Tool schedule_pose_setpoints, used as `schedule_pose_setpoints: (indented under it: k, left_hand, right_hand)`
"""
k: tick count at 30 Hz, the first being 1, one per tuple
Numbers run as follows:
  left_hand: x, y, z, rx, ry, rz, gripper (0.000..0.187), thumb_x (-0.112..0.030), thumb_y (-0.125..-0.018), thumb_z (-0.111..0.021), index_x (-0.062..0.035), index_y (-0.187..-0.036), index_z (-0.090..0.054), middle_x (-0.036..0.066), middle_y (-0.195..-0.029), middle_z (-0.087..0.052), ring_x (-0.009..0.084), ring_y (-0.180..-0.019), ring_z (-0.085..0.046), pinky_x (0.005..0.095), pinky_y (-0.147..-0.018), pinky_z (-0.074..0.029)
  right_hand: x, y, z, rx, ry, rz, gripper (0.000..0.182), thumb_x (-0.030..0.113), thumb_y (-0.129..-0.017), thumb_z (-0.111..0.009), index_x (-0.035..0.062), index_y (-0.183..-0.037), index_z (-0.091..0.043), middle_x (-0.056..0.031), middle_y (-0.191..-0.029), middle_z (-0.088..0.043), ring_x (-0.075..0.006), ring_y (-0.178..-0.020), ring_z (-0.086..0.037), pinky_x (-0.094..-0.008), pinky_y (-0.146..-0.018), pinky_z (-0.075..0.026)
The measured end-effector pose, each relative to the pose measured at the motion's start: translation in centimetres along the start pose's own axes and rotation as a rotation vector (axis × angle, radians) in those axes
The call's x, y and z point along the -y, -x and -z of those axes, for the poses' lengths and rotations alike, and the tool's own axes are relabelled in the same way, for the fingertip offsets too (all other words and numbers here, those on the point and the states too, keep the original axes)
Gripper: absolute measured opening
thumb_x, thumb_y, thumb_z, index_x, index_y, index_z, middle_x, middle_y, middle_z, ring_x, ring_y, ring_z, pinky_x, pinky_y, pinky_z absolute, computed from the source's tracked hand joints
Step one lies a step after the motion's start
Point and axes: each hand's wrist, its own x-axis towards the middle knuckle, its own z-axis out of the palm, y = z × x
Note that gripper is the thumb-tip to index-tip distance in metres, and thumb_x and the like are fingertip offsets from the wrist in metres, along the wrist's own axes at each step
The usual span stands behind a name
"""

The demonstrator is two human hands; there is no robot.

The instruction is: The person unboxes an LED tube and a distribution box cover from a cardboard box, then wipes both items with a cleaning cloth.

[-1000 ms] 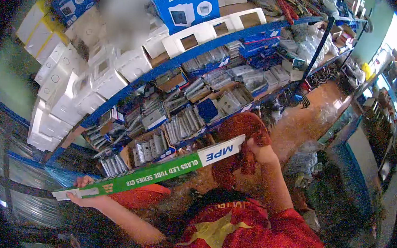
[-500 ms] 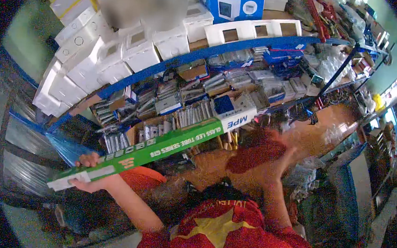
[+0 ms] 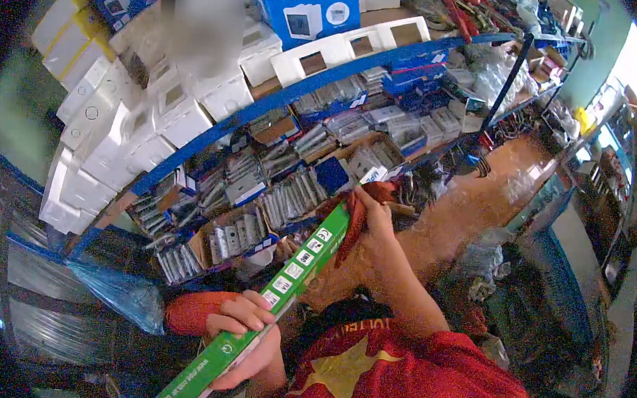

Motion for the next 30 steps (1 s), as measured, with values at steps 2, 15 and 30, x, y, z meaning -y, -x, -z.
schedule_pose_setpoints:
  k: [2, 15, 30]
  left_hand:
    - [-1.0, -0.1, 0.1, 0.026, 0.051, -0.026, 0.073, -0.081, -0.072, -0.041, -0.0083, -0.079, -0.043, 0.006, -0.064, -0.047, 0.0172, -0.050, -0.045, 0.0331, -0.057, -0.039]
    - [-2.2, -2.3, -1.4, 0.004, 0.140, 0.039, 0.074, -0.080, -0.077, -0.031, -0.0076, -0.079, -0.046, 0.006, -0.064, -0.048, 0.0196, -0.049, -0.049, 0.0331, -0.054, -0.041]
    - [5.8, -3.4, 1.4, -0.466, -0.214, 0.319, 0.047, -0.049, -0.088, -0.049, -0.0066, -0.106, -0.045, 0.010, -0.077, -0.057, 0.0228, -0.063, -0.059, 0.0362, -0.060, -0.051]
  right_hand:
    - [2.5, 0.8, -1.7, -0.205, 0.144, 0.126, 0.018, 0.010, -0.080, -0.067, 0.0080, -0.093, -0.056, -0.0047, -0.083, -0.061, -0.0192, -0.071, -0.059, -0.0334, -0.064, -0.050]
    - [6.9, -8.5, 8.9, -0.159, -0.139, 0.417, 0.023, 0.016, -0.080, -0.066, 0.0043, -0.097, -0.058, -0.0067, -0.088, -0.063, -0.0198, -0.077, -0.061, -0.0309, -0.071, -0.051]
    - [-8.4, -5.7, 23.7, -0.140, 0.690, 0.453, 0.044, 0.034, -0.093, -0.054, 0.0043, -0.125, -0.046, -0.0046, -0.105, -0.054, -0.0156, -0.097, -0.051, -0.0278, -0.085, -0.042]
